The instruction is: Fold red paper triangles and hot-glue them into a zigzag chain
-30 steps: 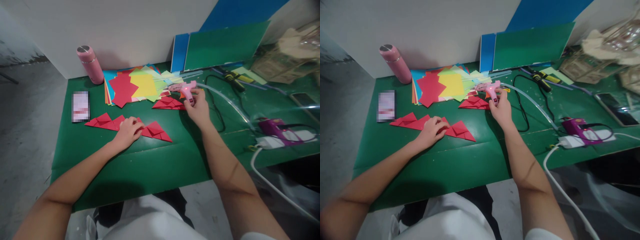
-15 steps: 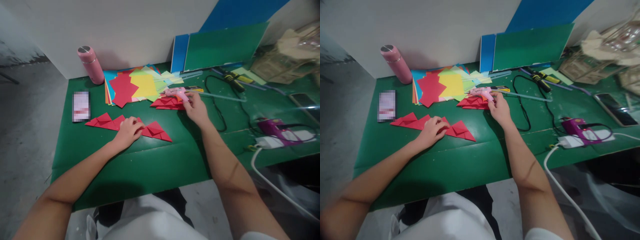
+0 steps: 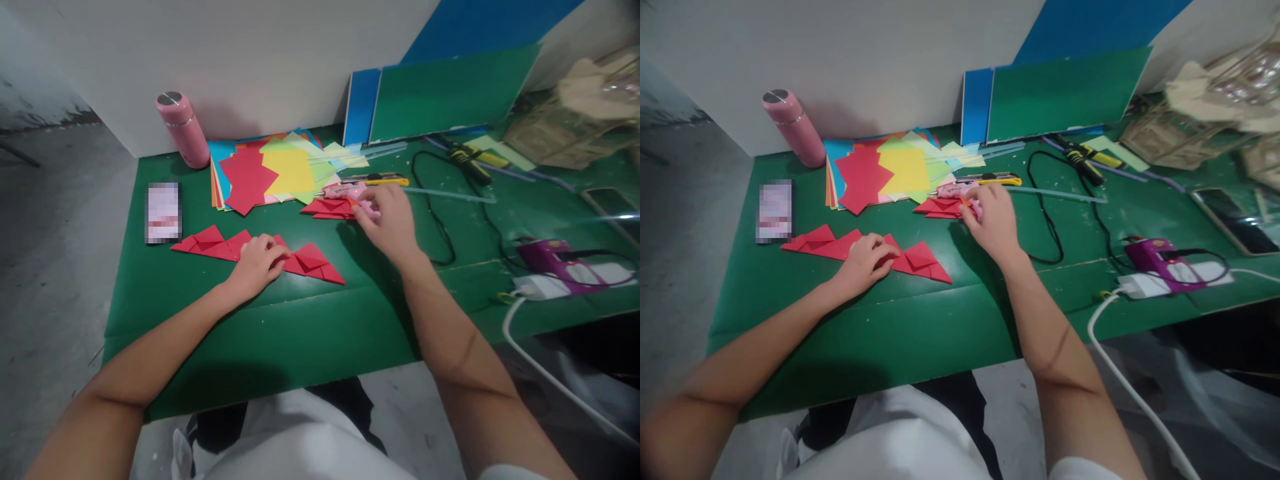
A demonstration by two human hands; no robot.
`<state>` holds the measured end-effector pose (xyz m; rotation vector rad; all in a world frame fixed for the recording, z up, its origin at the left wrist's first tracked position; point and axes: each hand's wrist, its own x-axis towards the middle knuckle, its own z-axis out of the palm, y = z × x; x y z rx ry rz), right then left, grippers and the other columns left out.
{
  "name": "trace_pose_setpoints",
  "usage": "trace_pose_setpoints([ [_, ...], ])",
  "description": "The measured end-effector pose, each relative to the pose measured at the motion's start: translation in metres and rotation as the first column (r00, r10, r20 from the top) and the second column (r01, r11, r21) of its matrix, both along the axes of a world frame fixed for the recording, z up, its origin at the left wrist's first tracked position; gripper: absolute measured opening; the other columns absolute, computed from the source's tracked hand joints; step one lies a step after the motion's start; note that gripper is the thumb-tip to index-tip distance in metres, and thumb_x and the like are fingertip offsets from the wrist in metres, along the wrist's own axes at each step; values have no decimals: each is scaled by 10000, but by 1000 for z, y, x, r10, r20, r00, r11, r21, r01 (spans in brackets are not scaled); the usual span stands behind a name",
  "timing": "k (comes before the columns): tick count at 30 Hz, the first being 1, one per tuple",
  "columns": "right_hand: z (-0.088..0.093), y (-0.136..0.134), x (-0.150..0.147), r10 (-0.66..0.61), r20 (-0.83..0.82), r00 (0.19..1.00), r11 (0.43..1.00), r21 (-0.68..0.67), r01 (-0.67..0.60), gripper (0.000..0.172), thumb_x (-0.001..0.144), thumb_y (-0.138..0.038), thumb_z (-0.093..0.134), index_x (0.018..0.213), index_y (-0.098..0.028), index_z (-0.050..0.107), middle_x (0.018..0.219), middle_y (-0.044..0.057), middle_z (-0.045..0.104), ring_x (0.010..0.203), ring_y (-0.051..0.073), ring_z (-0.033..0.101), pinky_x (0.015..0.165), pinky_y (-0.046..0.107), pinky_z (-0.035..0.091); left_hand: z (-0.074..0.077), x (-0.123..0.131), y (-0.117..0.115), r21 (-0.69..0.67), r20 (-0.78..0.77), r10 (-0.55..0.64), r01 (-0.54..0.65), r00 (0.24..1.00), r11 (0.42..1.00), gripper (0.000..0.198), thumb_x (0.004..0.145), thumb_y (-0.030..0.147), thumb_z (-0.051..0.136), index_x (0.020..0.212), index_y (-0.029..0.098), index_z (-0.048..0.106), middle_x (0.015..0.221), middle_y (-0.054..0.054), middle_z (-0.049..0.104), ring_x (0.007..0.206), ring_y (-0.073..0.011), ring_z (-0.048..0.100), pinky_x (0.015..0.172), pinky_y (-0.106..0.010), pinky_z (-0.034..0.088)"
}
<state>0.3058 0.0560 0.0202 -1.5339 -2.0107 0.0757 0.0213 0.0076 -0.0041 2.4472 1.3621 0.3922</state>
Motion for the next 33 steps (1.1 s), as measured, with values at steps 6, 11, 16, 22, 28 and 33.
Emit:
trace_pose_setpoints([
  [6, 7, -27, -42, 479, -161, 863, 764, -408, -500, 213, 861, -396, 624, 916, -196, 670, 886, 54, 647, 767, 169, 575, 663, 276, 425, 2, 0, 0, 6, -37, -5, 5, 999, 1000, 207, 919, 250, 495, 1064, 230, 642, 1001, -71, 533, 945, -234, 502, 799, -373, 378],
  [11, 5, -33, -51, 504, -50, 862, 768, -431, -474, 288, 797, -373, 712, 1014, -185, 687, 949, 76, 627, 825, 190, 578, 715, 289, 431, 2, 0, -2, 9, 28, -8, 8, 1000, 1000, 251, 922, 308, 525, 1135, 191, 591, 1109, -100, 535, 1023, -245, 515, 844, -385, 385],
  [16, 4, -35, -53, 528, -1, 849, 751, -466, -467, 282, 786, -251, 719, 1061, -202, 679, 965, 67, 655, 884, 209, 603, 738, 295, 439, 1, -1, -4, 16, 66, -25, 24, 998, 1000, 249, 923, 357, 549, 1114, 197, 567, 1112, -90, 549, 1040, -249, 507, 843, -383, 371],
  [22, 1, -34, -55, 520, -55, 852, 738, -473, -481, 264, 772, -212, 719, 1032, -192, 676, 903, 55, 673, 825, 190, 604, 714, 284, 438, 3, 0, -3, -7, 62, -30, 31, 998, 1000, 198, 928, 372, 557, 1033, 204, 559, 1096, -63, 583, 975, -229, 502, 795, -354, 348],
  [28, 3, -34, -56, 536, -79, 841, 724, -470, -505, 271, 772, -229, 719, 1037, -191, 682, 906, 58, 667, 828, 187, 596, 717, 280, 432, 7, 2, -3, -33, 38, -5, 6, 999, 999, 156, 911, 330, 595, 979, 195, 557, 1040, -53, 586, 963, -227, 499, 789, -346, 333],
  [33, 3, -33, -55, 536, -91, 839, 718, -474, -510, 263, 775, -238, 711, 1031, -185, 682, 900, 62, 665, 832, 194, 594, 713, 287, 436, 7, 2, -4, -30, 37, -1, 2, 999, 1000, 155, 907, 323, 599, 907, 187, 525, 936, -33, 585, 874, -207, 473, 749, -329, 317],
])
